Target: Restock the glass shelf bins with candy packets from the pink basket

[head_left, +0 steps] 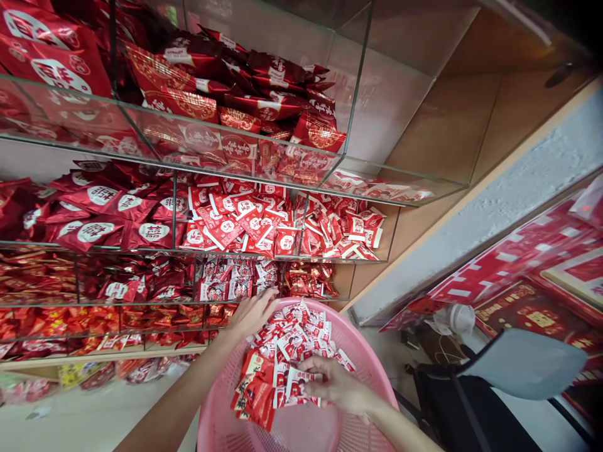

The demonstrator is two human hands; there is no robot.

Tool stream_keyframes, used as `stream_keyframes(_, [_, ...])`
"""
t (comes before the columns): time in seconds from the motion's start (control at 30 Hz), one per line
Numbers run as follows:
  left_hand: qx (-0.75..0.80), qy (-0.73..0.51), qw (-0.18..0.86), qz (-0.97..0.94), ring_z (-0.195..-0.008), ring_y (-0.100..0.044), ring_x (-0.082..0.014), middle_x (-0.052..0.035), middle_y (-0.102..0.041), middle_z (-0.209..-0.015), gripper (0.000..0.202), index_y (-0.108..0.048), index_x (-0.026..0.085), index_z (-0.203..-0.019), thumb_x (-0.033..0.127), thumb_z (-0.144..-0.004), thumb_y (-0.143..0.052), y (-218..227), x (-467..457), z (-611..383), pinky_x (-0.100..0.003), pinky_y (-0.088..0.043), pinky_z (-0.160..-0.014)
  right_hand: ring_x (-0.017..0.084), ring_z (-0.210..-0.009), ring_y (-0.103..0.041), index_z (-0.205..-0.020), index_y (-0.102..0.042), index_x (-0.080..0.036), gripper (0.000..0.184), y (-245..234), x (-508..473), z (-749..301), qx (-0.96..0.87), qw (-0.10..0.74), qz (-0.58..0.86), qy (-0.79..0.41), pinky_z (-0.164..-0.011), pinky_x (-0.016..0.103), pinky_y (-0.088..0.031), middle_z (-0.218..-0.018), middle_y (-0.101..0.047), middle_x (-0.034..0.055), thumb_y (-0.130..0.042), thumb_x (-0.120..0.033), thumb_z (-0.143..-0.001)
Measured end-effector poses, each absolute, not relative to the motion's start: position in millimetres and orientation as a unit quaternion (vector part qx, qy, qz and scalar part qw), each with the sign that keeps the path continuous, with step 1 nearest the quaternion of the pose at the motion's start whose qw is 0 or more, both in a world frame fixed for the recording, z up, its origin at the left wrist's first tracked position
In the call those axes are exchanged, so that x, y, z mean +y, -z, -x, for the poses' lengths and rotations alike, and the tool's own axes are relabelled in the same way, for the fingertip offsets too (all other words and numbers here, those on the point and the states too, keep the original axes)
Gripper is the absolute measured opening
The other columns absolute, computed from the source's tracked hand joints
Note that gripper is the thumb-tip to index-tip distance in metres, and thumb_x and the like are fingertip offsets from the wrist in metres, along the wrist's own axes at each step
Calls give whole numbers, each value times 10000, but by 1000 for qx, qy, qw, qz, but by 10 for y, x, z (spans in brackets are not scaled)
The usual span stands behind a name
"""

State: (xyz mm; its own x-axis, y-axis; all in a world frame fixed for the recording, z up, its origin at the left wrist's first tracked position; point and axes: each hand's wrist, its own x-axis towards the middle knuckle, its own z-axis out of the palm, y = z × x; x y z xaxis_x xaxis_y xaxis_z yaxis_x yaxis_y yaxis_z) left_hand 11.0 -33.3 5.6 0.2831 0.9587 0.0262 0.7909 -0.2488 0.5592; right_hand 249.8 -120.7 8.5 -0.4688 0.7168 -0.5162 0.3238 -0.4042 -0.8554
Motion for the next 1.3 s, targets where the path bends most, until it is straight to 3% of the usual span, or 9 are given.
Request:
stream_keyframes(0.17, [567, -191, 237, -765, -964, -638, -213, -7, -662, -1121, 430, -386, 290, -1293, 459, -931, -227, -73, -334, -108, -281, -441, -780, 58, -517, -437, -919, -594, -181, 344, 74, -1186, -2421, -513, 144, 529, -661, -482, 189, -309, -663, -549, -52, -699, -216, -592])
stream_keyframes(0.3, [568, -190, 242, -763, -942, -647, -209, -1, -677, -1081, 428, -359, 299, -1308, 452, -931, -225, -95, -335, -109, -270, -442, -752, 56, -439, -427, -864, -520, -175, 374, 123, -1181, -2384, -477, 147, 552, -668, -414, 180, -286, -555, -522, -83, -714, -233, -549])
stream_keyframes(0.53, [571, -184, 244, -762, -893, -658, -196, -2, -686, -1060, 434, -336, 303, -1320, 458, -931, -224, -93, -333, -108, -263, -440, -719, 97, -470, -548, -828, -500, -170, 518, 132, -1171, -2374, -411, 178, 575, -684, -445, 213, -418, -579, -575, -62, -805, -384, -470])
stream_keyframes(0.83, [573, -177, 230, -766, -934, -651, -214, -12, -687, -1060, 448, -344, 299, -1325, 468, -931, -215, -63, -330, -100, -285, -442, -761, 95, -580, -587, -710, -621, -124, 437, 35, -1241, -2393, -369, 212, 554, -715, -620, 244, -499, -655, -628, -1, -839, -383, -434])
stream_keyframes(1.07, [570, -180, 231, -768, -936, -650, -221, -23, -689, -1057, 458, -353, 288, -1323, 471, -932, -199, -60, -333, -101, -295, -445, -762, 136, -475, -621, -691, -483, -158, 480, 105, -1203, -2438, -369, 198, 609, -673, -419, 197, -451, -560, -608, -21, -817, -421, -467])
stream_keyframes(1.3, [573, -179, 226, -767, -930, -654, -222, -26, -691, -1054, 455, -369, 288, -1315, 469, -933, -199, -89, -340, -102, -294, -447, -762, 149, -508, -645, -694, -450, -167, 436, 175, -1150, -2340, -374, 191, 617, -666, -455, 208, -499, -498, -586, -24, -794, -396, -557])
